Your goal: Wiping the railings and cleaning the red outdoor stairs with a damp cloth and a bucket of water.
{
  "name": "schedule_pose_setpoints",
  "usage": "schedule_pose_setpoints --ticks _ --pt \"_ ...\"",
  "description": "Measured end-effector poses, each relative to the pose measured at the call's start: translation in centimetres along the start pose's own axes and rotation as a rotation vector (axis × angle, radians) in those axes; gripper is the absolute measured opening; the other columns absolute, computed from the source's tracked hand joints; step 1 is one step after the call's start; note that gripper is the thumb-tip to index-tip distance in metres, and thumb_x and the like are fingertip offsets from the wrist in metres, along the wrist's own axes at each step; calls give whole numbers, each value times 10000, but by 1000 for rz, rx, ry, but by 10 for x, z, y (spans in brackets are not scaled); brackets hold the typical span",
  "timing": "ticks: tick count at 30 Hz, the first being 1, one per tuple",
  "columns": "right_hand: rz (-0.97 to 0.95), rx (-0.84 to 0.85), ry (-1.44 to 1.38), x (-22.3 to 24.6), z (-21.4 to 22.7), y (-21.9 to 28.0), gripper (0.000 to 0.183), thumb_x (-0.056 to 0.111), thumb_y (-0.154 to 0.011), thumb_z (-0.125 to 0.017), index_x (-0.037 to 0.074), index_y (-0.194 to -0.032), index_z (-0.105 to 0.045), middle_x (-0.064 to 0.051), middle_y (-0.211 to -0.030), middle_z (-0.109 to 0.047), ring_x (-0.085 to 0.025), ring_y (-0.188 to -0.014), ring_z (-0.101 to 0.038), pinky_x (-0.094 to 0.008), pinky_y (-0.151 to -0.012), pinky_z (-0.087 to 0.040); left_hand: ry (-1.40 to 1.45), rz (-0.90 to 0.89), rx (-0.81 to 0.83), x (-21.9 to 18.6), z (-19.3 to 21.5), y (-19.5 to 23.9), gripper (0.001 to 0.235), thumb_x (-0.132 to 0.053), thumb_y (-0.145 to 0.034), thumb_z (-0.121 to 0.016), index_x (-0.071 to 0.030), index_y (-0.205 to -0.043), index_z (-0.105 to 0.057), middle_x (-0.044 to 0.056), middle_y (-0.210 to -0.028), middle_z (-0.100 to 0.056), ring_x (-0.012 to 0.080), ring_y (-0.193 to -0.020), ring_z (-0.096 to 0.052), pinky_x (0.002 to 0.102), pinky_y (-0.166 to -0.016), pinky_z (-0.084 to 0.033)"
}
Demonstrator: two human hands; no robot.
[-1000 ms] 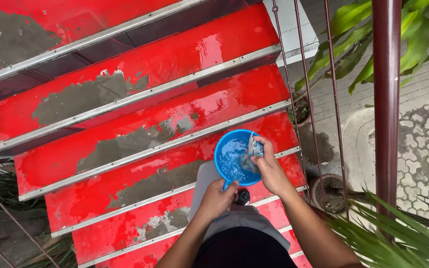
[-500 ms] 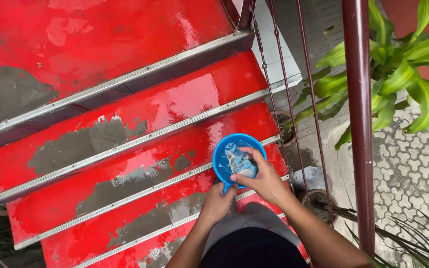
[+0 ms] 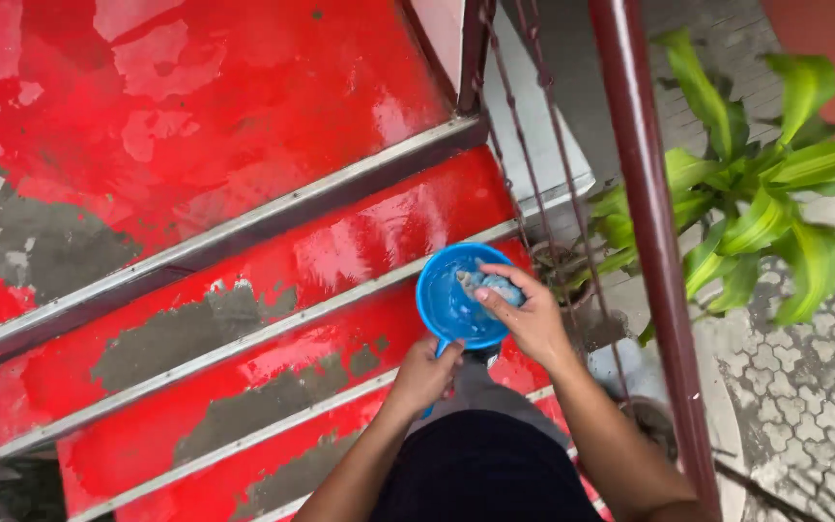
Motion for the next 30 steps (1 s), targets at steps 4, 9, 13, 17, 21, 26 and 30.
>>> schedule_pose_setpoints --ticks 4,9,13,17,21,26,30 --pt "161 13 -18 4 19 -49 378 191 -906 -762 51 -1251 -698 -34 -1117 -726 -81 -1029 -638 -258 -916 -521 -49 9 -29 -26 -14 -24 303 -347 -958 -638 -62 -857 -639 -9 -571 -528 113 -422 -467 305 -393 -394" --pt "172 14 -34 41 35 -64 331 203 -971 -713 60 -1268 -684 -23 -1118 -722 -73 -977 -631 -248 -849 -537 67 -39 -37 -52 -30 -32 345 -335 -997 -633 -26 -845 -616 6 -596 -529 108 -432 -460 292 -400 -365" --pt "229 12 22 56 40 -86 364 188 -949 -732 53 -1277 -651 -24 -1119 -677 -73 -994 -634 -245 -866 -533 34 9 -15 -68 -21 -38 343 -339 -1010 -600 -29 -863 -596 18 -573 -477 126 -419 -462 295 -404 -373" --pt "284 -97 35 67 36 -112 401 198 -944 -752 45 -1293 -627 -51 -1111 -671 -91 -991 -618 -253 -852 -533 6 -29 17 -92 -10 -57 302 -289 -1015 -590 -12 -896 -601 15 -597 -509 118 -446 -477 289 -428 -400" --pt "265 -140 144 60 29 -136 383 208 -921 -757 49 -1251 -644 -63 -1141 -672 -113 -1027 -647 -276 -884 -544 34 16 30 -105 -1 -78 250 -262 -1002 -574 -27 -920 -593 15 -616 -516 133 -448 -495 295 -433 -409" --pt "417 -153 260 85 25 -173 332 158 -935 -766 24 -1220 -660 -109 -1164 -677 -182 -1094 -643 -317 -949 -511 38 -29 79 -138 9 -123 234 -235 -1005 -575 -14 -934 -607 17 -637 -521 120 -480 -488 287 -457 -423" --pt "600 -238 341 116 31 -217 309 120 -938 -775 27 -1210 -665 -125 -1193 -674 -219 -1121 -662 -325 -989 -516 32 -84 110 -176 21 -158 185 -196 -985 -567 -18 -954 -609 6 -676 -539 103 -520 -505 296 -465 -431"
Point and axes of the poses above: each hand's wrist, its own y-axis away from the middle knuckle, its own z-axis out of the back of the hand, x = y × z, the point moved 4 cm from there along -y, towards the middle knuckle
